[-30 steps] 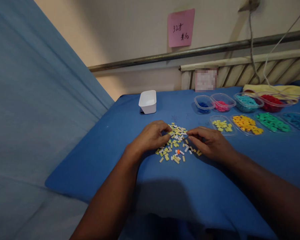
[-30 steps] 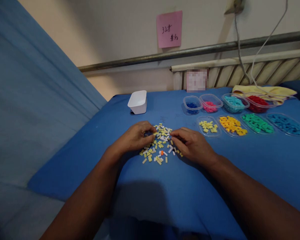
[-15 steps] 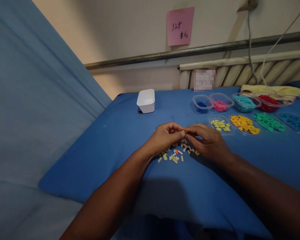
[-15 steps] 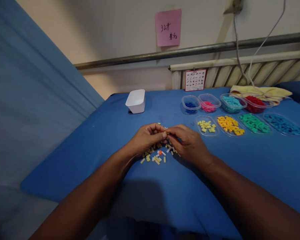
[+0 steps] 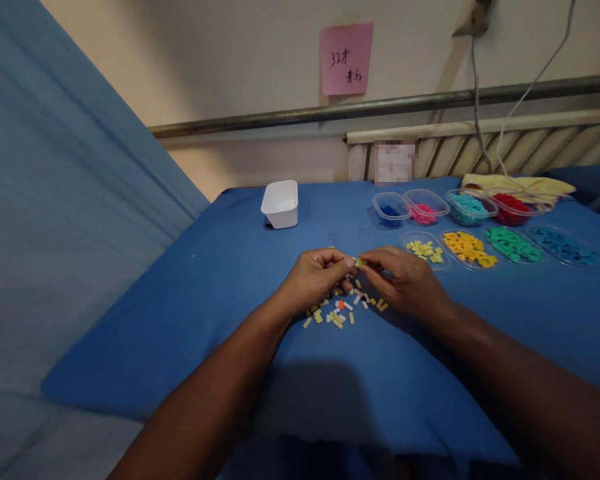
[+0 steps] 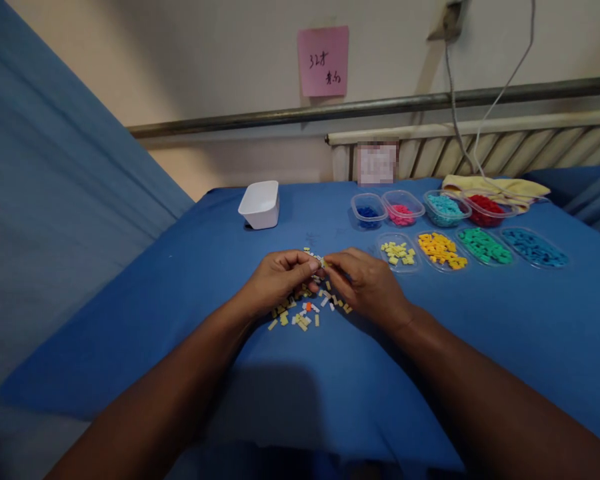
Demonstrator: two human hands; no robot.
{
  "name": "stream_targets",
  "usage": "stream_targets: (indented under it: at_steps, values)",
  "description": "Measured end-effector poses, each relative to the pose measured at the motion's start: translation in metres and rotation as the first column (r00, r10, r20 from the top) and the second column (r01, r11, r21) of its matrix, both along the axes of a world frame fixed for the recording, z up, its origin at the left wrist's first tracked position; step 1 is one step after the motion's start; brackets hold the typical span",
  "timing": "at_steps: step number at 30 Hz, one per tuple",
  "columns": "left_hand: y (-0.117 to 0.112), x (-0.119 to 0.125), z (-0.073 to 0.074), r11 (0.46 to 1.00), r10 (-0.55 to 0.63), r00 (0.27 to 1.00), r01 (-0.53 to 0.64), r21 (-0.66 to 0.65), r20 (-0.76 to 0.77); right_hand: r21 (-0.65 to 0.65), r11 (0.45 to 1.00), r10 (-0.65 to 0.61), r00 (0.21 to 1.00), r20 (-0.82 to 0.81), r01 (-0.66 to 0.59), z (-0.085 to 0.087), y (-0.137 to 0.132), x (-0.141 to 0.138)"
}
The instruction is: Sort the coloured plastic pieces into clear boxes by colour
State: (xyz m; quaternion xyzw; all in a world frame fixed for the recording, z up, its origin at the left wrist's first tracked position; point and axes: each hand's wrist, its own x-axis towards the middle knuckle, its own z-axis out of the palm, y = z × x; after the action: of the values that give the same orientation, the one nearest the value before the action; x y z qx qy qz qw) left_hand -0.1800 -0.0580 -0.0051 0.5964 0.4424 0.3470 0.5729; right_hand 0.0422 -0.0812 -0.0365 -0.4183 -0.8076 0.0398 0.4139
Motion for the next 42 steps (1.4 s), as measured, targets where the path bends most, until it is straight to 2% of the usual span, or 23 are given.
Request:
stream_targets:
  at_steps: [2,5,7,9,11,13,15,19,22,25,28,30,33,37,40,42]
  values:
    - [0.008,-0.007,0.001,0.989,0.113,0.993,-0.109,0.101,-0.038,0.020,0.992,-0.127,0.992,0.026,0.126,-0.001,0.010,0.020]
    - [0.026,-0.028,-0.001,0.926,0.311,0.942,-0.271,0.262,-0.125,0.012,0.942,-0.336,0.936,0.102,0.337,-0.006,0.029,0.061]
    - [0.038,-0.045,-0.005,0.878,0.374,0.902,-0.269,0.395,-0.217,-0.017,0.887,-0.452,0.875,0.175,0.462,-0.011,0.040,0.085]
    - [0.046,-0.057,-0.010,0.827,0.389,0.858,-0.165,0.537,-0.336,-0.049,0.842,-0.510,0.823,0.250,0.537,-0.014,0.046,0.100]
    - [0.050,-0.062,-0.017,0.776,0.357,0.810,0.020,0.631,-0.465,-0.075,0.820,-0.518,0.792,0.324,0.567,-0.016,0.047,0.105]
    - [0.052,-0.061,-0.022,0.726,0.299,0.765,0.206,0.657,-0.570,-0.084,0.803,-0.523,0.765,0.375,0.590,-0.018,0.047,0.103]
    - [0.054,-0.057,-0.026,0.690,0.249,0.724,0.334,0.642,-0.643,-0.085,0.786,-0.534,0.741,0.407,0.613,-0.019,0.046,0.101]
    - [0.060,-0.047,-0.028,0.659,0.195,0.649,0.469,0.589,-0.735,-0.087,0.793,-0.511,0.735,0.446,0.604,-0.020,0.046,0.100]
    - [0.062,-0.044,-0.026,0.673,0.223,0.611,0.467,0.573,-0.760,-0.027,0.802,-0.540,0.743,0.394,0.597,-0.016,0.044,0.097]
    - [0.060,-0.045,-0.024,0.709,0.257,0.603,0.413,0.571,-0.755,0.053,0.870,-0.485,0.834,0.264,0.489,-0.011,0.037,0.079]
    - [0.056,-0.046,-0.020,0.720,0.285,0.650,0.339,0.605,-0.704,0.039,0.965,-0.262,0.950,0.172,0.259,-0.011,0.025,0.047]
    - [0.054,-0.044,-0.018,0.716,0.291,0.673,0.317,0.621,-0.680,-0.034,0.991,-0.126,0.980,0.157,0.133,-0.014,0.018,0.026]
    - [0.052,-0.039,-0.016,0.689,0.269,0.625,0.406,0.600,-0.733,-0.132,0.991,0.007,0.984,0.175,0.017,-0.019,0.013,0.004]
    - [0.050,-0.035,-0.013,0.660,0.244,0.520,0.529,0.533,-0.819,-0.190,0.972,0.173,0.969,0.175,-0.139,-0.019,0.011,-0.004]
    - [0.047,-0.036,-0.005,0.701,0.220,0.469,0.534,0.473,-0.855,-0.188,0.940,0.309,0.943,0.123,-0.284,-0.017,0.007,-0.004]
    - [0.044,-0.036,0.000,0.734,0.194,0.447,0.525,0.431,-0.873,-0.169,0.938,0.318,0.946,0.068,-0.303,-0.017,0.006,-0.003]
